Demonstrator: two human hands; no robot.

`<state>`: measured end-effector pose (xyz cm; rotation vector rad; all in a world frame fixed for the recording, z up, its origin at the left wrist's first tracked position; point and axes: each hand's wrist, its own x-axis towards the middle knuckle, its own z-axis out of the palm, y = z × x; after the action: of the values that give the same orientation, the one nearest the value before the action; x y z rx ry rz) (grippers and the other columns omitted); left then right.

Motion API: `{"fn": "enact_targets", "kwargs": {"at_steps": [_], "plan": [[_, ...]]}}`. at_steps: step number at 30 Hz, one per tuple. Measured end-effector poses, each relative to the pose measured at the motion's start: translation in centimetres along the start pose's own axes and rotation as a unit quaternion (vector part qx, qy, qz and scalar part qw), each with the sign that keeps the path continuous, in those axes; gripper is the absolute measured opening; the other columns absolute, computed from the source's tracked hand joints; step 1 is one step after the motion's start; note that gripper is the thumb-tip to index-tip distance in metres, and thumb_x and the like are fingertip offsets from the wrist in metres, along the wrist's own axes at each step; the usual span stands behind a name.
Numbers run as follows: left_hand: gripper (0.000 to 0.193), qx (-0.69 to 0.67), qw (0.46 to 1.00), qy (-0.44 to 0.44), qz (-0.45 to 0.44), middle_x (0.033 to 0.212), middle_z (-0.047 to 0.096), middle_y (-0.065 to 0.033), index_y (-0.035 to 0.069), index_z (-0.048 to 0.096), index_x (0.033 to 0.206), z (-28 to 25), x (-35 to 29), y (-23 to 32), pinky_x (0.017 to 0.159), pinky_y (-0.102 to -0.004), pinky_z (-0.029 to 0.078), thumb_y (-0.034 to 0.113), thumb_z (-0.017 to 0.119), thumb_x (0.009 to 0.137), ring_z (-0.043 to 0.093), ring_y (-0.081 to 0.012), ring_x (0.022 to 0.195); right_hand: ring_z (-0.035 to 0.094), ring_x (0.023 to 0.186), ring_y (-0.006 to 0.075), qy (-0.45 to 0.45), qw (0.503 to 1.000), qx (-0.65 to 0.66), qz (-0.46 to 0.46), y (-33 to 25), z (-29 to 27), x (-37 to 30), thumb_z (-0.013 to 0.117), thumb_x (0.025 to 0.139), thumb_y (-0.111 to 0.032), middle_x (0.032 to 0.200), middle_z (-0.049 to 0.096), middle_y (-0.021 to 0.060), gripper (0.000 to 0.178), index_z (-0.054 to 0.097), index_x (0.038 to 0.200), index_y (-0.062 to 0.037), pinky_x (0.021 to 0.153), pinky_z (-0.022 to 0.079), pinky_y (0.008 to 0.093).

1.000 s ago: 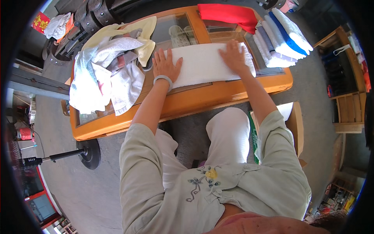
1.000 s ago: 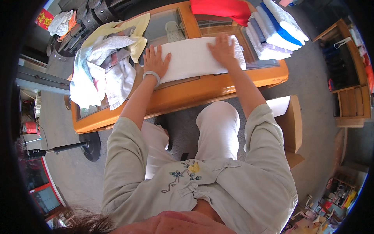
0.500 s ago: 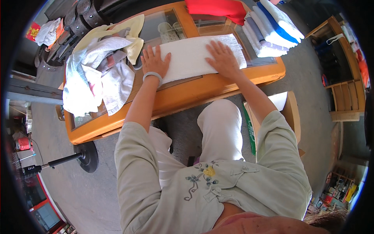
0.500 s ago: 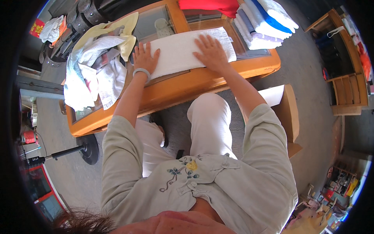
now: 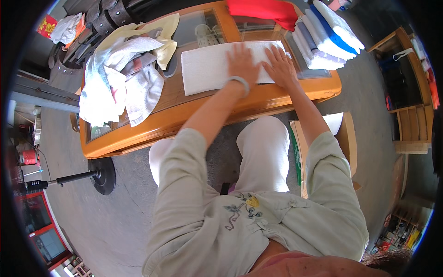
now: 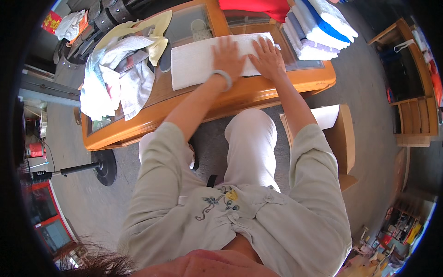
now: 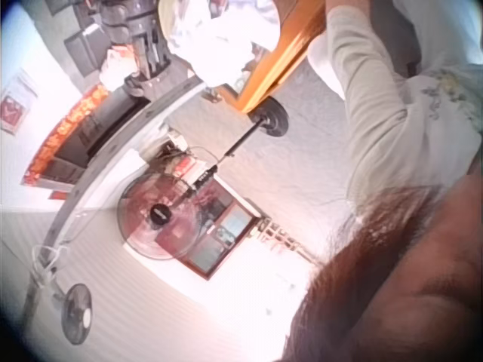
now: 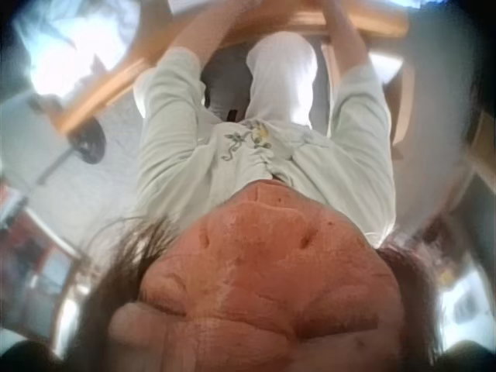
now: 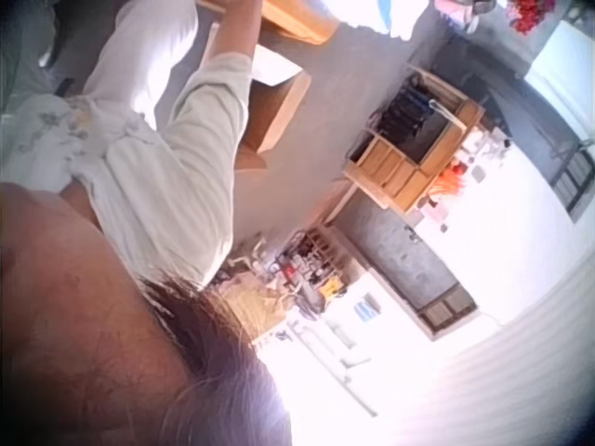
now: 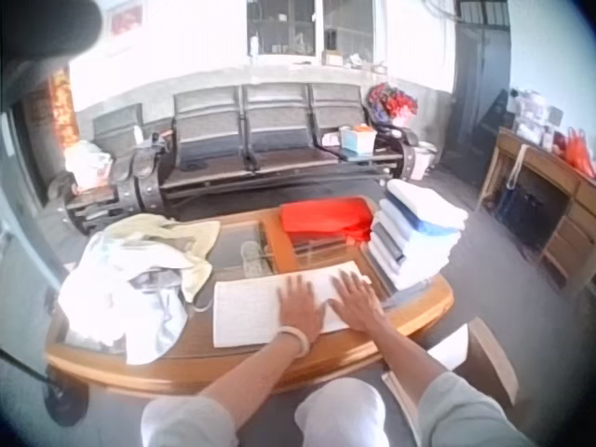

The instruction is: Folding white towels and stacking them on a table and into a box.

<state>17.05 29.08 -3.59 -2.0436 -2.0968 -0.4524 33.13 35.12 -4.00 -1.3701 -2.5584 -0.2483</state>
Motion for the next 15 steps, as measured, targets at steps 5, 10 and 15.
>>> {"fn": "enact_targets", "kwargs": {"at_steps": [5, 10, 15], "plan": [[0.060, -0.056, 0.998, -0.026, 0.000, 0.150, 0.023, -0.0158, 0.007, 0.035, 0.141, 0.2, -0.1, 1.2, 0.112, -0.0513, 0.011, 0.045, 0.036, 0.094, 0.016, -0.0341, 0.140, 0.023, 0.138, 0.0300, -0.001, 1.000, -0.005, -0.012, 0.4, 0.2, -0.3, 0.036, 0.093, -0.050, 0.149, 0.026, 0.0105, 0.058, 0.033, 0.142, -0.0184, 0.111, 0.022, 0.0471], [0.060, -0.036, 0.999, -0.026, -0.030, 0.149, 0.025, -0.0161, 0.012, 0.035, 0.141, -1.5, -2.8, -4.7, 0.112, -0.0494, 0.011, 0.048, 0.037, 0.093, 0.019, -0.0351, 0.139, 0.024, 0.138, 0.0298, 0.005, 1.000, 0.012, 0.004, 0.6, -0.1, -0.4, 0.037, 0.093, -0.050, 0.150, 0.026, 0.0097, 0.058, 0.033, 0.142, -0.0184, 0.111, 0.022, 0.0468], [0.063, -0.005, 0.998, -0.028, -0.057, 0.149, 0.024, -0.0164, 0.014, 0.035, 0.141, -2.9, -4.7, -10.3, 0.113, -0.0462, 0.013, 0.052, 0.039, 0.091, 0.019, -0.0344, 0.139, 0.024, 0.138, 0.0300, 0.013, 1.000, 0.018, 0.000, 0.9, 0.2, -0.3, 0.037, 0.093, -0.051, 0.149, 0.027, 0.0094, 0.058, 0.034, 0.141, -0.0184, 0.110, 0.023, 0.0466]]}}
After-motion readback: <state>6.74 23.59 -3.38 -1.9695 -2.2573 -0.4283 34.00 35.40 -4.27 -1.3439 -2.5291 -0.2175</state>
